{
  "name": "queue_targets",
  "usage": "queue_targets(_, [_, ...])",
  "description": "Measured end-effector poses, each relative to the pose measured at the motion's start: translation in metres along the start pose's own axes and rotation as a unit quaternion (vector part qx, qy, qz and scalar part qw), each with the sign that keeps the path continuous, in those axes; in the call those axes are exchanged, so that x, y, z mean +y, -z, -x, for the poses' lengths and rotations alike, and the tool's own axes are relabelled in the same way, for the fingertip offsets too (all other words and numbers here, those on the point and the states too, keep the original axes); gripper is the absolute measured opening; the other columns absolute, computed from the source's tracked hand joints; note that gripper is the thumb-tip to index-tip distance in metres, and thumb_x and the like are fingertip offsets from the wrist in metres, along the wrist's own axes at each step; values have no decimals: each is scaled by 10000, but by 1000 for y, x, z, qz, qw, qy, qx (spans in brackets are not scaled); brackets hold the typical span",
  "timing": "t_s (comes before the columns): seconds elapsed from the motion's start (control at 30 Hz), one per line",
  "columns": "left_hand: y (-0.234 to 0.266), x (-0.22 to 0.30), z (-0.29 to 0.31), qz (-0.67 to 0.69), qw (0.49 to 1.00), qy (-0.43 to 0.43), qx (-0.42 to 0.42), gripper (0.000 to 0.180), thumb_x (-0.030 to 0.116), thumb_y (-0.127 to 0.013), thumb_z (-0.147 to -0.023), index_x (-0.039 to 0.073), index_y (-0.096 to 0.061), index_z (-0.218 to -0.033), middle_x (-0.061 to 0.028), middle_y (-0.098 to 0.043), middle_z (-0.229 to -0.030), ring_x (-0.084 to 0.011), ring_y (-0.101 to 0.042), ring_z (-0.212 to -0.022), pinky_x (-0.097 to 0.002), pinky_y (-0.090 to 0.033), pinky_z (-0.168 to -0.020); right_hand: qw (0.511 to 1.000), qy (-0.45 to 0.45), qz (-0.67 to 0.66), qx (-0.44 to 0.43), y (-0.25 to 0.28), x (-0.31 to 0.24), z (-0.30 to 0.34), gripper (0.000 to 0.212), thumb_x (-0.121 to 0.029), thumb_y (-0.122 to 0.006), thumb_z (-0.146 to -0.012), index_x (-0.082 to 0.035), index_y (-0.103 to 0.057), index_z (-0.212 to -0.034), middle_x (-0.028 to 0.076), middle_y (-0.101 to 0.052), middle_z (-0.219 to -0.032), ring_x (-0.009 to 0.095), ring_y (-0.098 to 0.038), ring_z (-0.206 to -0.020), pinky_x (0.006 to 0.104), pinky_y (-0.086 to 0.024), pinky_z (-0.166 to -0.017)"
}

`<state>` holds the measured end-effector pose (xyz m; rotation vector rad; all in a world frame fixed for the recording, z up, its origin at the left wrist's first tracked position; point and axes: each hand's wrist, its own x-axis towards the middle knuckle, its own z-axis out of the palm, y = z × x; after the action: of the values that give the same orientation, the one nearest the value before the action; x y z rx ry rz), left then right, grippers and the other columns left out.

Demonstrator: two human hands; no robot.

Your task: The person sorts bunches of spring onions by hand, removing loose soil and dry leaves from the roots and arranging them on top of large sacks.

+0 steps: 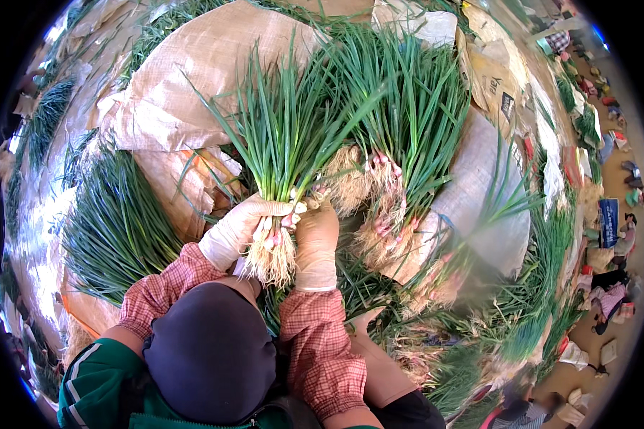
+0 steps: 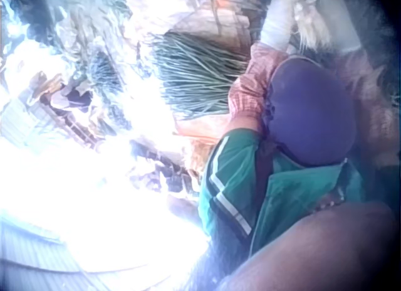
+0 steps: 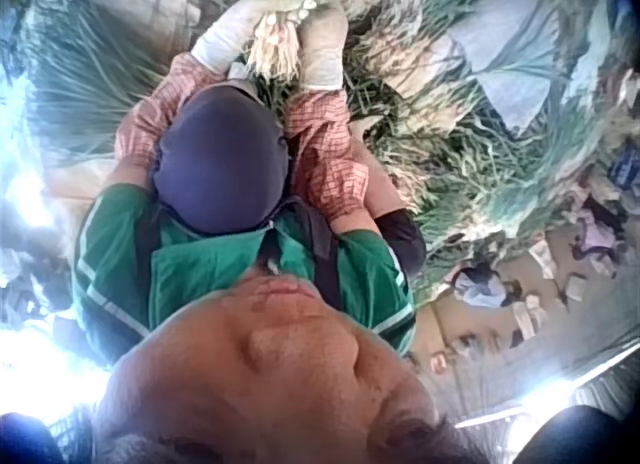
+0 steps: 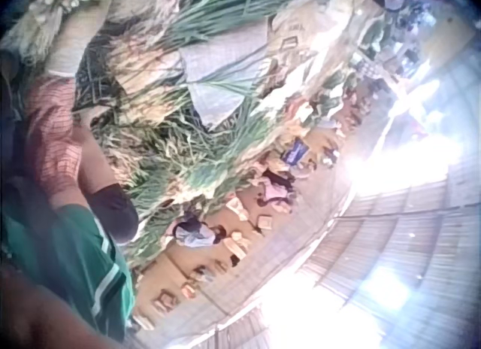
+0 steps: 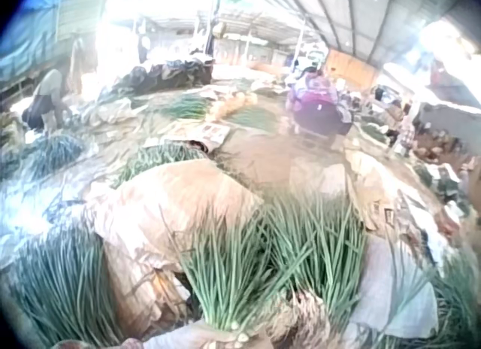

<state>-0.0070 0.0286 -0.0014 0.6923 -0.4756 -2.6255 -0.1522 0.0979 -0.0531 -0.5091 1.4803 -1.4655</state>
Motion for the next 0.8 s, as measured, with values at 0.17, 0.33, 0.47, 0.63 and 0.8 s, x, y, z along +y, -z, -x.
queue_targets(0.17, [8, 21, 20, 10, 999, -7, 31, 334, 78, -668, -846, -16, -585, -1155, -96, -675, -924, -134, -645, -735, -243, -554, -620, 984, -128, -112, -61, -21, -51, 3, 377, -242, -389, -1029, 52, -524, -1222, 90, -617, -987, 140, -558, -758, 223, -479, -689])
queue_targets(0.33, [-1, 16, 15, -71, 996, -41, 26, 415, 90, -649, -852, -7, -553, -1243, -75, -658, -900, -118, -608, -712, -232, -528, -609, 989, -111, -88, 31, -49, -70, -1, 352, -239, -376, -1036, 57, -544, -1128, 89, -595, -945, 153, -578, -730, 266, -488, -642])
queue_targets(0.47, [-1, 19, 21, 68, 993, -95, -6, 477, 99, -665, -847, 1, -498, -1283, -105, -647, -932, -144, -640, -786, -266, -542, -533, 994, 17, 63, -88, 1, -15, -24, 291, -194, -417, -1015, 29, -600, -976, 56, -587, -816, 126, -558, -692, 275, -512, -668])
queue_targets(0.63, [9, 33, 22, 121, 974, -162, -105, 344, 92, -664, -853, -3, -572, -1171, -93, -638, -916, -187, -602, -792, -299, -520, -760, 605, 420, 660, -146, 45, -65, -53, 241, -222, -548, -952, -97, -656, -1127, 100, -712, -877, 201, -697, -761, 315, -570, -691])
queue_targets(0.8, [-18, 31, 11, 17, 996, -82, 30, 287, 68, -666, -836, 45, -548, -1097, -135, -647, -1100, -167, -607, -758, -336, -562, -688, 573, 193, 793, 74, 64, -134, -86, 237, -295, -617, -890, -75, -646, -973, 126, -699, -794, 264, -683, -668, 361, -520, -570])
